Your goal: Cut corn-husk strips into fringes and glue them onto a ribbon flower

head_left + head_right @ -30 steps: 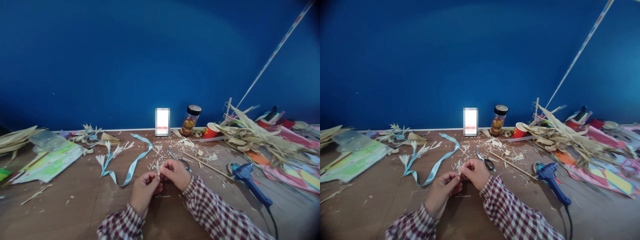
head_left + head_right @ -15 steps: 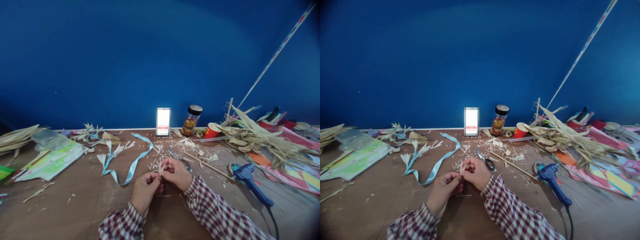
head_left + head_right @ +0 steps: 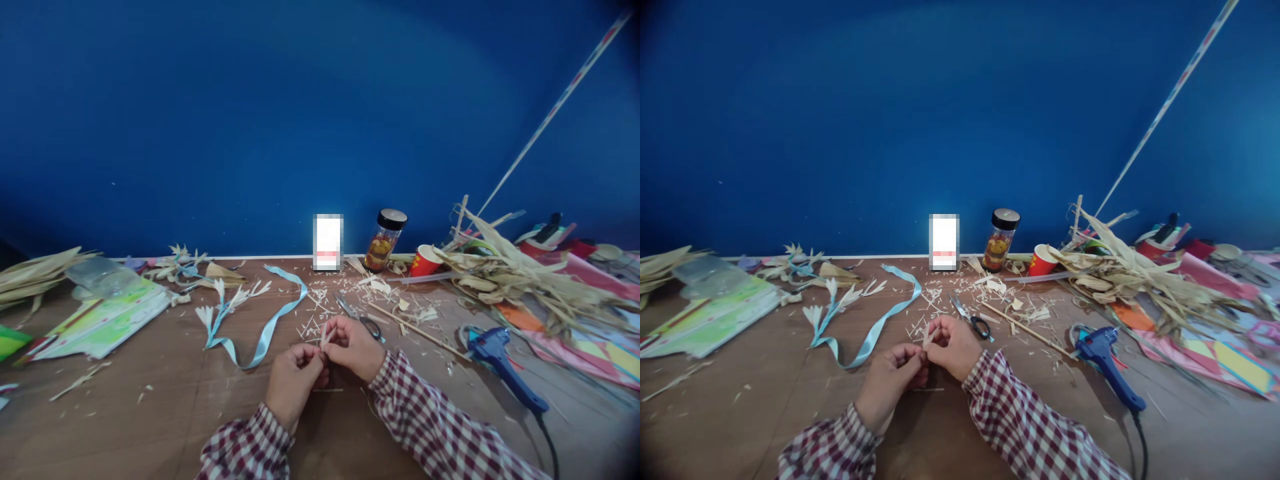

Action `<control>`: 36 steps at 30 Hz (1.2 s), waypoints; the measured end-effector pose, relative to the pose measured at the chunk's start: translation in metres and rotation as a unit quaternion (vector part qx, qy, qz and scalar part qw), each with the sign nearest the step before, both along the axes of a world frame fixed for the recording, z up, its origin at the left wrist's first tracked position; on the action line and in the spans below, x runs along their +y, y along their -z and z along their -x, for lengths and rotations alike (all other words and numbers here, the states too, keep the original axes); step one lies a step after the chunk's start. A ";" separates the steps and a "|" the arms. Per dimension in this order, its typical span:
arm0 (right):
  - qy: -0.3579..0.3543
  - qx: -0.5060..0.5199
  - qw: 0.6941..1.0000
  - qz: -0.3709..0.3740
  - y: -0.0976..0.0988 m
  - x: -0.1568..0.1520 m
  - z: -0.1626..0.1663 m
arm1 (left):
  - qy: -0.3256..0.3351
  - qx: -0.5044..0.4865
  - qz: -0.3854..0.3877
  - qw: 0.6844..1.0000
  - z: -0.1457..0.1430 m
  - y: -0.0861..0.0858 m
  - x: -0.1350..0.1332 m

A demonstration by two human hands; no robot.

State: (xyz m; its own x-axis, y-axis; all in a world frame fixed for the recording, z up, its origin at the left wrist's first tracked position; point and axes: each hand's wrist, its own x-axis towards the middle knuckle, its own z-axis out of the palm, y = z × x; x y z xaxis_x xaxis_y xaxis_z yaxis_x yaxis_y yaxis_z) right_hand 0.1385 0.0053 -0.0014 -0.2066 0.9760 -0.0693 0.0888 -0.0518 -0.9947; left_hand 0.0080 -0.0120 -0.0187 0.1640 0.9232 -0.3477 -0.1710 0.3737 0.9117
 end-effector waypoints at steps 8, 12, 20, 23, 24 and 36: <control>-0.015 0.030 0.999 0.024 -0.005 -0.001 0.000 | -0.013 -0.025 0.011 1.000 0.001 -0.002 0.001; 0.008 0.051 0.995 0.083 -0.007 0.000 -0.002 | -0.023 -0.052 0.040 0.998 0.002 -0.006 0.002; 0.025 0.002 1.000 -0.014 0.000 0.001 -0.001 | -0.016 -0.059 0.049 0.997 0.003 -0.006 0.001; 0.032 -0.011 0.999 -0.026 0.001 0.001 -0.001 | -0.014 -0.063 0.045 0.997 0.003 -0.005 0.002; 0.034 -0.015 0.999 -0.030 0.002 0.001 -0.001 | -0.013 -0.063 0.043 0.997 0.003 -0.004 0.002; 0.032 -0.018 0.998 -0.041 -0.003 -0.002 0.003 | -0.020 -0.080 0.050 0.995 0.004 -0.006 0.001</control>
State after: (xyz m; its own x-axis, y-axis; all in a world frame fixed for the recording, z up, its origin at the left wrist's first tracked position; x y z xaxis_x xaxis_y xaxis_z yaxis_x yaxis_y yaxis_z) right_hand 0.1357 0.0033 0.0014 -0.1420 0.9899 0.0043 0.1238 0.0221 -0.9921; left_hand 0.0039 -0.0110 -0.0124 0.1887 0.8919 -0.4110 -0.3275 0.4517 0.8299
